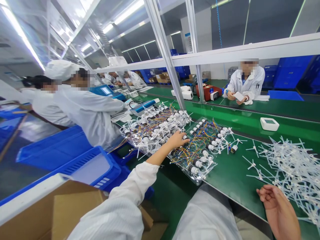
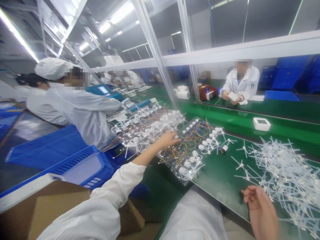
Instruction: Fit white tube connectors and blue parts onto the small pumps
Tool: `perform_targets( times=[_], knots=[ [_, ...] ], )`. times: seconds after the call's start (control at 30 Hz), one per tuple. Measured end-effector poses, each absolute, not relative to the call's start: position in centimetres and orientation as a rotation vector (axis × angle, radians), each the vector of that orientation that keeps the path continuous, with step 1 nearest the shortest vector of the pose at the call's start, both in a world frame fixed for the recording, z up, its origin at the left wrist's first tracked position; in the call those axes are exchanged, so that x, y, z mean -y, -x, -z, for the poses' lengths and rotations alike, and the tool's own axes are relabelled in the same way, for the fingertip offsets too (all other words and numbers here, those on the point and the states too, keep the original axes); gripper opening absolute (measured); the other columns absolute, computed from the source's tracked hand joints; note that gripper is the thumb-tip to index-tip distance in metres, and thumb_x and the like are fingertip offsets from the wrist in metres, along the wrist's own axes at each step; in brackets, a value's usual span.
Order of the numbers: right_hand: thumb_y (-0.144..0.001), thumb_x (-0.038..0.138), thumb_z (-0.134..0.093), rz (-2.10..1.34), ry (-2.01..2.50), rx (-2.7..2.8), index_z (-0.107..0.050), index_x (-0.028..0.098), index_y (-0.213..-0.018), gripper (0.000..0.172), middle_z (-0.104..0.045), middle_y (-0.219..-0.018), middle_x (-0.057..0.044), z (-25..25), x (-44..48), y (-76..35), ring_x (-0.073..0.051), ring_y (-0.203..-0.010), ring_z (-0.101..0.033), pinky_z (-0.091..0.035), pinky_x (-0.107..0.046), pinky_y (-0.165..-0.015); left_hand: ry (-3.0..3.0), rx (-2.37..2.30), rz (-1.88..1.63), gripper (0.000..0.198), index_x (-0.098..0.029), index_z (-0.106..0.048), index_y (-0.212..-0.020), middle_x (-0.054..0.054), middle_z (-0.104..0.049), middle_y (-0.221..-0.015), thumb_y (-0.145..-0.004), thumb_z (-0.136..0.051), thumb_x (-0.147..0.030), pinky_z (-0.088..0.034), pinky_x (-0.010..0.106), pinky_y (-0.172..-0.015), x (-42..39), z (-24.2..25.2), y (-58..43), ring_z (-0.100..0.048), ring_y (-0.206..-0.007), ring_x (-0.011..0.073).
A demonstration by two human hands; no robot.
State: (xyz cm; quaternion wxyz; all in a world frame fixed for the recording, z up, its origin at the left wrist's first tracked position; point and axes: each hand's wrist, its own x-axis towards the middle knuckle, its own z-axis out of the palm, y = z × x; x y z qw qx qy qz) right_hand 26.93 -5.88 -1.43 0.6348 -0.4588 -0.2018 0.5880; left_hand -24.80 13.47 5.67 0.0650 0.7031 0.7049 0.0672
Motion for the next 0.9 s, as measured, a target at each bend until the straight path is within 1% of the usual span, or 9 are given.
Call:
perform_targets(
  times=[0.17, 0.33, 0.4, 0.5, 0.6, 0.7, 0.77, 0.83, 0.9],
  knots=[
    [-0.083, 0.055, -0.098, -1.333, 1.042, 0.476, -0.085, 0.019, -0.096, 0.04, -0.076, -0.088, -0.005, 1.4, 5.8, -26.8, -0.019, -0.078, -0.073, -0.069, -0.027, -0.076, -2.097, -2.154, -0.112, 0.066, -0.017, -0.068, -0.15, 0.025, -0.071, -0.14, -0.101, -0.07, -0.061, -0.05, 0.042, -0.109, -13.5, -5.6, 25.0, -0.069, -0.129, 0.0412],
    [-0.082, 0.058, -0.098, -1.329, 1.05, 0.502, -0.085, 0.02, -0.095, 0.042, -0.075, -0.084, -0.004, 1.2, 5.8, -26.6, -0.018, -0.077, -0.072, -0.07, -0.028, -0.079, -2.091, -2.188, -0.063, 0.066, -0.017, -0.069, -0.148, 0.025, -0.075, -0.138, -0.105, -0.064, -0.066, -0.053, 0.043, -0.108, -13.6, -5.7, 24.5, -0.071, -0.13, 0.0415],
    [-0.083, 0.058, -0.097, -1.332, 1.059, 0.494, -0.085, 0.02, -0.096, 0.042, -0.075, -0.085, -0.004, 1.2, 5.9, -26.6, -0.018, -0.077, -0.072, -0.07, -0.027, -0.08, -2.097, -2.191, -0.037, 0.061, -0.016, -0.071, -0.146, 0.024, -0.078, -0.135, -0.112, -0.051, -0.062, -0.053, 0.044, -0.109, -13.7, -5.9, 24.4, -0.072, -0.129, 0.0396],
    [-0.084, 0.058, -0.096, -1.328, 1.069, 0.492, -0.085, 0.02, -0.098, 0.042, -0.076, -0.087, -0.005, 1.4, 6.0, -26.7, -0.019, -0.081, -0.073, -0.069, -0.026, -0.079, -2.121, -2.174, -0.016, 0.054, -0.019, -0.067, -0.154, 0.018, -0.078, -0.141, -0.118, -0.036, -0.045, -0.052, 0.041, -0.115, -13.8, -6.5, 24.6, -0.072, -0.132, 0.0329],
    [-0.084, 0.058, -0.096, -1.337, 1.071, 0.493, -0.085, 0.021, -0.098, 0.041, -0.076, -0.087, -0.006, 1.7, 6.0, -26.8, -0.02, -0.083, -0.073, -0.069, -0.025, -0.079, -2.139, -2.171, 0.001, 0.047, -0.023, -0.07, -0.153, 0.014, -0.078, -0.144, -0.116, -0.043, -0.035, -0.051, 0.038, -0.116, -13.7, -7.2, 25.0, -0.072, -0.133, 0.0304],
    [-0.083, 0.057, -0.097, -1.343, 1.077, 0.479, -0.085, 0.021, -0.097, 0.04, -0.076, -0.088, -0.006, 1.8, 5.8, -27.0, -0.02, -0.08, -0.073, -0.069, -0.025, -0.076, -2.141, -2.163, 0.023, 0.036, -0.025, -0.083, -0.13, 0.011, -0.084, -0.128, -0.111, -0.053, -0.031, -0.054, 0.035, -0.111, -13.5, -7.9, 25.2, -0.076, -0.121, 0.0292],
    [-0.081, 0.056, -0.097, -1.339, 1.088, 0.475, -0.086, 0.021, -0.096, 0.04, -0.076, -0.088, -0.007, 1.7, 5.7, -26.9, -0.02, -0.079, -0.072, -0.069, -0.026, -0.072, -2.141, -2.152, 0.004, 0.03, -0.025, -0.086, -0.118, 0.01, -0.086, -0.118, -0.108, -0.058, -0.03, -0.055, 0.034, -0.108, -13.3, -8.3, 25.0, -0.077, -0.114, 0.028],
    [-0.08, 0.057, -0.097, -1.332, 1.102, 0.477, -0.086, 0.021, -0.095, 0.041, -0.077, -0.089, -0.008, 1.5, 5.7, -26.9, -0.022, -0.078, -0.073, -0.069, -0.027, -0.068, -2.141, -2.148, -0.057, 0.028, -0.023, -0.086, -0.116, 0.011, -0.085, -0.116, -0.106, -0.061, -0.029, -0.055, 0.035, -0.107, -13.1, -9.0, 24.4, -0.077, -0.111, 0.0279],
    [-0.08, 0.058, -0.097, -1.331, 1.115, 0.482, -0.086, 0.021, -0.094, 0.041, -0.076, -0.088, -0.008, 1.5, 5.7, -26.9, -0.022, -0.077, -0.073, -0.07, -0.029, -0.069, -2.145, -2.149, -0.156, 0.03, -0.019, -0.084, -0.121, 0.014, -0.085, -0.117, -0.106, -0.061, -0.028, -0.055, 0.037, -0.108, -12.5, -10.0, 23.6, -0.076, -0.112, 0.0286]
  ],
)
